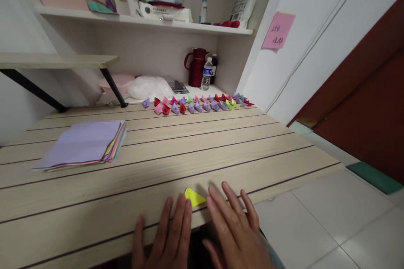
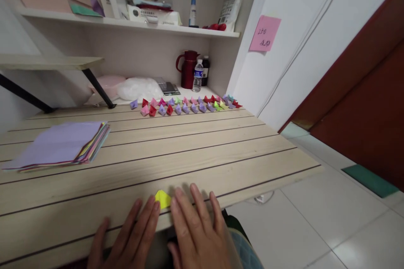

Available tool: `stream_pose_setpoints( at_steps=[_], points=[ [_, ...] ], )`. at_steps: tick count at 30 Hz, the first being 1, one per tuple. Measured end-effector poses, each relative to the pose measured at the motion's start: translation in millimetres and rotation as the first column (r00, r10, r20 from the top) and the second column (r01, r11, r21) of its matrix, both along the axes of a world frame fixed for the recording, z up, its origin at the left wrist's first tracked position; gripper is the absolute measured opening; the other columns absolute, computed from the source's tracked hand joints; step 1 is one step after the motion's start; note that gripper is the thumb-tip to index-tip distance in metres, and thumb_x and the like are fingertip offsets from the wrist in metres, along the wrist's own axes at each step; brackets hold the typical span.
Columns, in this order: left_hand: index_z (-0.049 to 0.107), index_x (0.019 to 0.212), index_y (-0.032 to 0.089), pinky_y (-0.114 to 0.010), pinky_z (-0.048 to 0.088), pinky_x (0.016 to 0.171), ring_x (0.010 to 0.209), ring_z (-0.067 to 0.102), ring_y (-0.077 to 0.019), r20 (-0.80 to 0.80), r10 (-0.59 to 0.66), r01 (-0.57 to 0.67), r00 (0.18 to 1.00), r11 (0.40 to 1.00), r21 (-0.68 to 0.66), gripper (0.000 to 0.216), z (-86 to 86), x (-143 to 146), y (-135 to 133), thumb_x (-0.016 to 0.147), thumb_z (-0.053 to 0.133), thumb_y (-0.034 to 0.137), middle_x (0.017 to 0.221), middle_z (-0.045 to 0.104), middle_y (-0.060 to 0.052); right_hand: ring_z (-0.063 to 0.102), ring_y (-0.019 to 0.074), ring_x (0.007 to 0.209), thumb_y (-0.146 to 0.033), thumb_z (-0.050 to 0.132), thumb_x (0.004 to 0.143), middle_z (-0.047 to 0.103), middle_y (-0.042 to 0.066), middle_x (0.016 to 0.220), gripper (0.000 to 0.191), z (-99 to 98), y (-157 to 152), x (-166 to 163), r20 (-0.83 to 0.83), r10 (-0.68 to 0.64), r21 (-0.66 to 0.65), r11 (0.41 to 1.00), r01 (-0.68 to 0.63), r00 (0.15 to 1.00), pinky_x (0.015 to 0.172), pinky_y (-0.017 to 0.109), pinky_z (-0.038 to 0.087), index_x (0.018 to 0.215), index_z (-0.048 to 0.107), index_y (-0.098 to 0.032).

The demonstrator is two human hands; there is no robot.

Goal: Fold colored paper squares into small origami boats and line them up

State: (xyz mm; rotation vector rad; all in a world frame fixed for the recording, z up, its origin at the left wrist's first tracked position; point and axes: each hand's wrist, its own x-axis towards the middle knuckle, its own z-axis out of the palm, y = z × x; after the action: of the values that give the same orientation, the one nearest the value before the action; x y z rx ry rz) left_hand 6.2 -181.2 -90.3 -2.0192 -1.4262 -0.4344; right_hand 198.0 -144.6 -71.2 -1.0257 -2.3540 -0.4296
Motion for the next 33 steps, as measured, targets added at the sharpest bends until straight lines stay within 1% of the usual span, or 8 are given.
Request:
stream_pose_setpoints(
  at_steps=[5, 10, 12, 20, 24, 27, 30, 33],
  points=[
    [0.055, 0.135, 0.022, -0.063, 0.000, 0.120, 0.151, 0.009, -0.0193, 0.040, 0.014, -0.013, 0.999, 1.000, -0.013, 0.059, -1.5, -1.0, -2.1, 0.080, 0.041, 0.008, 0.149, 0.046, 0.003, 0.039, 0.0269, 0.139, -0.006, 0.044, 0.091, 0.053, 0.004, 0.147, 0.050, 1.0, 7.5, -6.0, 0.103, 0.075, 0.022, 0.997, -0.078, 0.992, 0.121, 0.054, 0.004, 0.140, 0.051, -0.013],
    [0.051, 0.139, 0.025, -0.055, -0.004, 0.122, 0.132, 0.049, -0.0183, 0.149, 0.046, -0.037, 0.988, 0.997, -0.064, 0.055, 1.6, -2.6, -7.9, 0.087, 0.038, 0.013, 0.145, 0.051, 0.003, 0.042, 0.0247, 0.138, -0.011, 0.045, 0.093, 0.055, 0.001, 0.145, 0.050, -1.8, 8.1, 0.8, 0.109, 0.058, -0.020, 0.998, -0.056, 0.992, 0.122, 0.050, 0.006, 0.142, 0.049, -0.019],
    [0.050, 0.140, 0.026, -0.052, -0.006, 0.122, 0.122, 0.058, -0.0185, 0.192, 0.059, -0.042, 0.980, 0.995, -0.090, 0.052, 3.1, -3.3, -10.5, 0.091, 0.036, 0.016, 0.142, 0.054, 0.002, 0.043, 0.0248, 0.138, -0.011, 0.046, 0.094, 0.056, 0.001, 0.144, 0.049, -3.3, 7.3, 0.0, 0.091, 0.050, -0.024, 0.999, -0.048, 0.995, 0.121, 0.050, 0.009, 0.142, 0.049, -0.020],
    [0.041, 0.146, 0.025, -0.053, -0.004, 0.121, 0.124, 0.057, -0.0203, 0.237, 0.080, -0.063, 0.968, 0.995, -0.077, 0.054, -2.5, 0.0, -12.4, 0.093, 0.038, 0.018, 0.141, 0.056, -0.002, 0.055, 0.0262, 0.122, -0.016, 0.045, 0.097, 0.070, 0.001, 0.125, 0.042, -2.8, 7.5, -16.7, -0.070, 0.008, 0.011, 1.000, -0.008, 0.998, 0.112, 0.047, 0.025, 0.138, 0.055, -0.022],
    [0.048, 0.142, 0.023, -0.052, -0.002, 0.122, 0.119, 0.061, -0.0202, 0.238, 0.084, -0.076, 0.968, 0.996, -0.043, 0.053, -4.6, 1.6, -10.9, 0.090, 0.039, 0.013, 0.138, 0.059, -0.002, 0.051, 0.0279, 0.127, -0.015, 0.047, 0.097, 0.067, 0.005, 0.128, 0.044, -9.3, 6.5, -16.2, -0.043, -0.005, 0.006, 1.000, 0.005, 0.999, 0.110, 0.048, 0.025, 0.140, 0.052, -0.019],
    [0.052, 0.137, 0.019, -0.051, 0.003, 0.122, 0.118, 0.062, -0.0199, 0.236, 0.038, -0.040, 0.971, 0.999, 0.001, 0.055, -8.3, -1.9, -11.3, 0.086, 0.039, 0.007, 0.133, 0.064, -0.006, 0.048, 0.0275, 0.130, -0.011, 0.047, 0.096, 0.066, 0.007, 0.130, 0.043, -16.2, 5.3, -13.1, -0.097, 0.024, 0.001, 1.000, -0.024, 0.995, 0.109, 0.048, 0.028, 0.138, 0.052, -0.017],
    [0.056, 0.131, 0.015, -0.047, 0.013, 0.122, 0.119, 0.062, -0.0180, 0.256, -0.039, 0.025, 0.966, 0.998, 0.058, 0.053, -13.6, -6.9, -12.6, 0.081, 0.041, 0.005, 0.126, 0.069, -0.009, 0.054, 0.0248, 0.124, -0.008, 0.049, 0.095, 0.069, 0.007, 0.121, 0.037, -17.3, 3.9, -12.8, -0.215, 0.069, -0.013, 0.997, -0.074, 0.974, 0.107, 0.046, 0.032, 0.129, 0.058, -0.017],
    [0.059, 0.126, 0.013, -0.046, 0.016, 0.121, 0.117, 0.064, -0.0179, 0.272, -0.063, 0.041, 0.960, 0.995, 0.088, 0.052, -15.5, -8.9, -12.4, 0.078, 0.042, 0.003, 0.121, 0.072, -0.010, 0.061, 0.0227, 0.110, -0.010, 0.055, 0.094, 0.073, 0.005, 0.107, 0.024, -10.8, 2.6, -15.1, -0.360, 0.098, -0.009, 0.994, -0.109, 0.928, 0.102, 0.044, 0.038, 0.113, 0.064, -0.020]
  ],
)
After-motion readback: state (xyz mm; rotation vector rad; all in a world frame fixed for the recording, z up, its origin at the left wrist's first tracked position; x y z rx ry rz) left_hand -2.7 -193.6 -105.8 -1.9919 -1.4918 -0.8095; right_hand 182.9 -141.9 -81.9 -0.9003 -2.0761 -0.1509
